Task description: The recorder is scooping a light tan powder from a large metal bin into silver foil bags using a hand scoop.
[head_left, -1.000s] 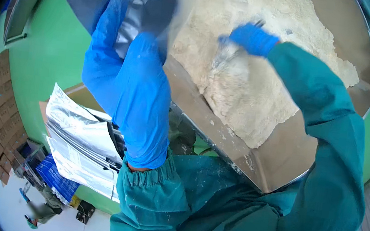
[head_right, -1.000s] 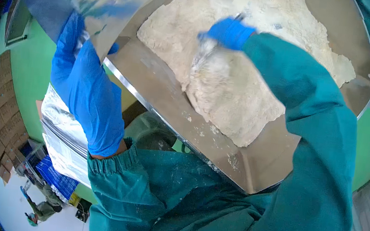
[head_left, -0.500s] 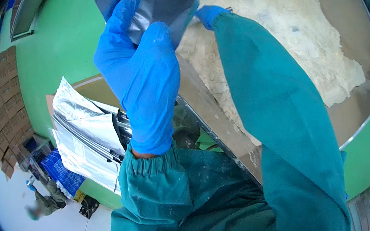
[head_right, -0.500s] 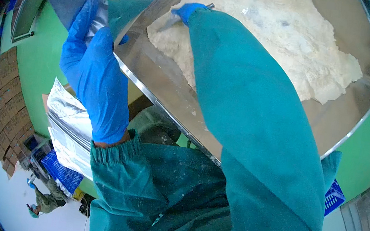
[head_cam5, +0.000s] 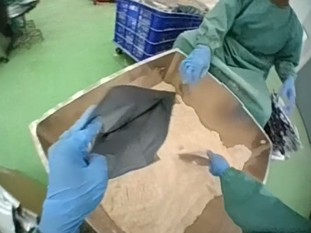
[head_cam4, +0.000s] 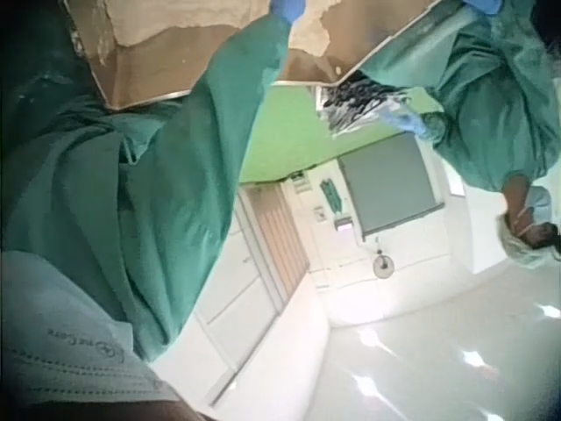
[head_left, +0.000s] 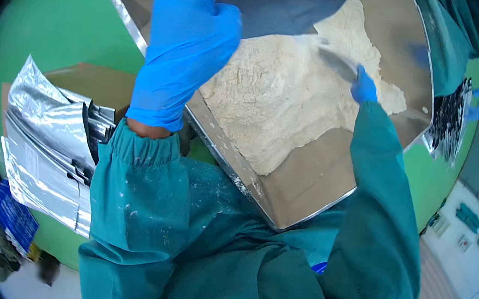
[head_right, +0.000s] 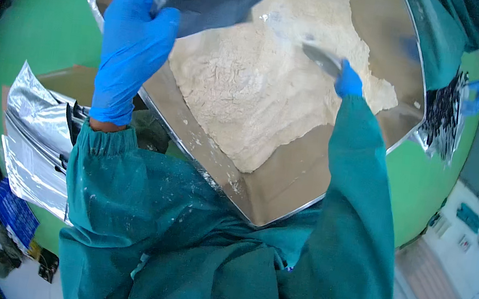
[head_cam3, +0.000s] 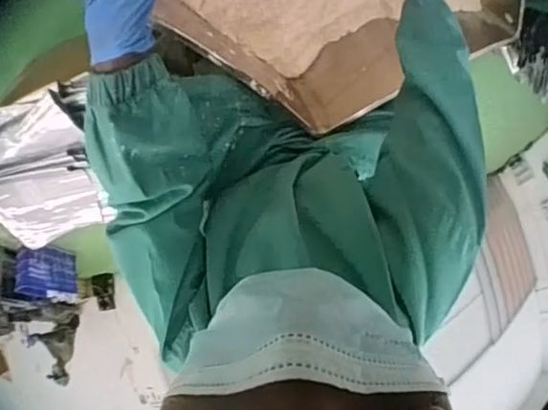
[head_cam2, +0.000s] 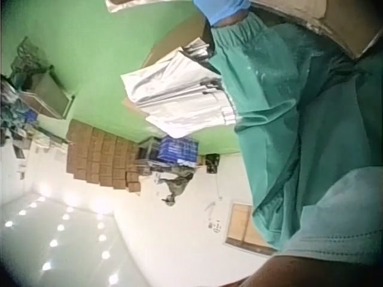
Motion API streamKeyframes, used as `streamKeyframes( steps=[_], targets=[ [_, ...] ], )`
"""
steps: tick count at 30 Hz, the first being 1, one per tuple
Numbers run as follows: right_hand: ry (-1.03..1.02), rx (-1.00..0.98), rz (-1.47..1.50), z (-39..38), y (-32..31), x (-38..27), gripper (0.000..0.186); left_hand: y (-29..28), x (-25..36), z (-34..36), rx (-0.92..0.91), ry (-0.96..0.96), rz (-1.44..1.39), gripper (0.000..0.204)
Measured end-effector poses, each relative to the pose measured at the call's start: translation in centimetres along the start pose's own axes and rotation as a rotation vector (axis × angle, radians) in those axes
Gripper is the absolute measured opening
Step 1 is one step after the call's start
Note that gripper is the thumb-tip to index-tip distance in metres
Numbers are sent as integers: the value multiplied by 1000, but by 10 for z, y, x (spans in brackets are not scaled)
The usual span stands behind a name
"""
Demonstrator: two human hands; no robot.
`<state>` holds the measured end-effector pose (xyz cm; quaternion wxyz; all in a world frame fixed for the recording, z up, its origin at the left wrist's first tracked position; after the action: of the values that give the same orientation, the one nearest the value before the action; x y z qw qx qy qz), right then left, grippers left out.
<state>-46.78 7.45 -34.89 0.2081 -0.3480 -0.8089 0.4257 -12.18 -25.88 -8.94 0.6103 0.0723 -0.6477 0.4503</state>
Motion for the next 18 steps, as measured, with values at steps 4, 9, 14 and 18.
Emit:
streamKeyframes(
  steps=[4, 9, 14, 18],
  targets=[
    [68, -131, 251, -31, 105, 12, 65, 6, 15, 1, -13, 201, 172, 51],
    [-259, -536, -132, -71, 211, -97, 56, 23, 3, -5, -100, 193, 313, 47],
    [-663, -715, -326, -100, 216, -133, 41, 54, -12, -22, -126, 357, 662, 38],
    [-527, -719, 86, -125, 165, -113, 35, 83, -34, -39, -322, 283, 849, 35]
  ],
)
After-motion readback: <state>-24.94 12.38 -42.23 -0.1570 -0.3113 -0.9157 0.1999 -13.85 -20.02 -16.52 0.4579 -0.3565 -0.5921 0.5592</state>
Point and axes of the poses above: each hand's wrist, its own z-axis towards the middle knuckle, its own y-axis out of the palm, x = y × z, the point moved 7 cm from there along z, towards the middle knuckle, and after that the axes turned 9 degrees about -x, right-handed, at the moved point
